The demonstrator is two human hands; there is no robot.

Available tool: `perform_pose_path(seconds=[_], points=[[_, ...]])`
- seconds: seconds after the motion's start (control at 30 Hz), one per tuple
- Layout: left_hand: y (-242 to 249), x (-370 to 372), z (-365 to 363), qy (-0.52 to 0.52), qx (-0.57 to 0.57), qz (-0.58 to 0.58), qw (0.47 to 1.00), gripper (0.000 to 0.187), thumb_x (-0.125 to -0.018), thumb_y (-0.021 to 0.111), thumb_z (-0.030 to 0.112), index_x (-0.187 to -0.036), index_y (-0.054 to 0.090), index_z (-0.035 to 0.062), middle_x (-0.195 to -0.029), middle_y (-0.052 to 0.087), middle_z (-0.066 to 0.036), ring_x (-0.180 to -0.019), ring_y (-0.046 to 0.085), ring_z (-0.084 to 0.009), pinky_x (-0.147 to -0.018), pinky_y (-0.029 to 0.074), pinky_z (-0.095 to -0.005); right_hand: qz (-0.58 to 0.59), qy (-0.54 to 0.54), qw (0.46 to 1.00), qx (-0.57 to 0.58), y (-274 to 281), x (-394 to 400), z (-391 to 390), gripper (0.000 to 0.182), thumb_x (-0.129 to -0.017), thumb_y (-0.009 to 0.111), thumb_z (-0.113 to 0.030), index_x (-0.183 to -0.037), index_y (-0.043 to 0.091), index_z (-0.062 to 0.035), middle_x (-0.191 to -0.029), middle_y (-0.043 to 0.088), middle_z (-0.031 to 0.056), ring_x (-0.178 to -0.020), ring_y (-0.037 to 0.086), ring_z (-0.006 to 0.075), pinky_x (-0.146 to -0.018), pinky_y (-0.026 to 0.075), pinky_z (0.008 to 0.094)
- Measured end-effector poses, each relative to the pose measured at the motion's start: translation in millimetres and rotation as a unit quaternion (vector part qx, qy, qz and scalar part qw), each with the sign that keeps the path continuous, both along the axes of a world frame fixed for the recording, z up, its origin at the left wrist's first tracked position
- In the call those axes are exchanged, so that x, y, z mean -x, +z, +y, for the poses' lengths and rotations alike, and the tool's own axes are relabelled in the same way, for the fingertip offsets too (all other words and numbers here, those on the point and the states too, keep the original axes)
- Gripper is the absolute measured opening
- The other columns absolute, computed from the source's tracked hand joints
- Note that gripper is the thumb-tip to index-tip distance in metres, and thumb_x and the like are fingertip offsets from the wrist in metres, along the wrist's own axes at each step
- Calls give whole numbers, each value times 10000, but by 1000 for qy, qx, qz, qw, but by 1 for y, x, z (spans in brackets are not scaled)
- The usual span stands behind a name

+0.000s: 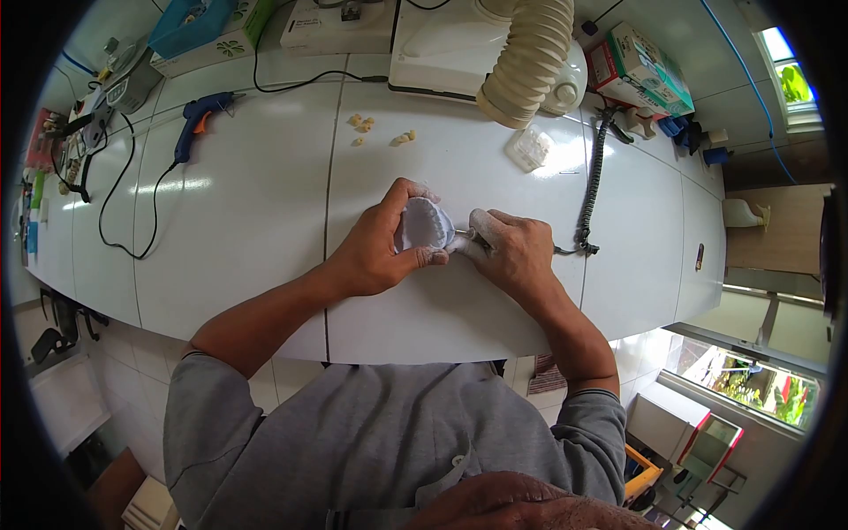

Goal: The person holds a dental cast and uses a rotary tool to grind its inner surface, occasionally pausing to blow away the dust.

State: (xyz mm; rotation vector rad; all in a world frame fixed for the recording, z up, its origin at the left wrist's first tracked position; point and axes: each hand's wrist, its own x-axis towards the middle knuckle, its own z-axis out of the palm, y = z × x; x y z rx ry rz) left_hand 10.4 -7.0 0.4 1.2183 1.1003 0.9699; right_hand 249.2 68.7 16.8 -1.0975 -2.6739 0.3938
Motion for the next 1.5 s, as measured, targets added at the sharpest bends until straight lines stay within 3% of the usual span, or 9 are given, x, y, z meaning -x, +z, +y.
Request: perform_pose_path(seconds=[0.57, 0.67, 1.5], points=[[2, 1, 0, 0, 13, 3, 1000, 644, -921, 894, 124, -1399, 464, 80, -1215, 632, -74, -1133, 649, -140, -991, 535, -334, 10, 1, 1000, -12, -2, 0, -1, 299, -864, 853, -416, -902, 720, -152, -804, 721, 15, -700, 742, 281, -567, 551, 427], [1, 0, 0, 0, -13, 6, 1000, 607, -935, 887, 151, -1337, 440, 70, -1194, 672, -130, -1133, 703, -214, -955, 584, -388, 7, 2, 1000, -7, -1, 0, 0, 302, -862, 855, -417, -904, 723, -149, -800, 717, 17, -698, 740, 284, -569, 550, 431], [-4, -1, 1, 18, -40, 12, 999, 601, -935, 892, 196, -1315, 443, 73, -1152, 691, -121, -1078, 708, -213, -937, 570, -384, 1, -22, 1000, -8, 1, 2, -2, 378, -878, 854, -467, -888, 697, -124, -810, 746, 42, -672, 740, 305, -556, 540, 431]])
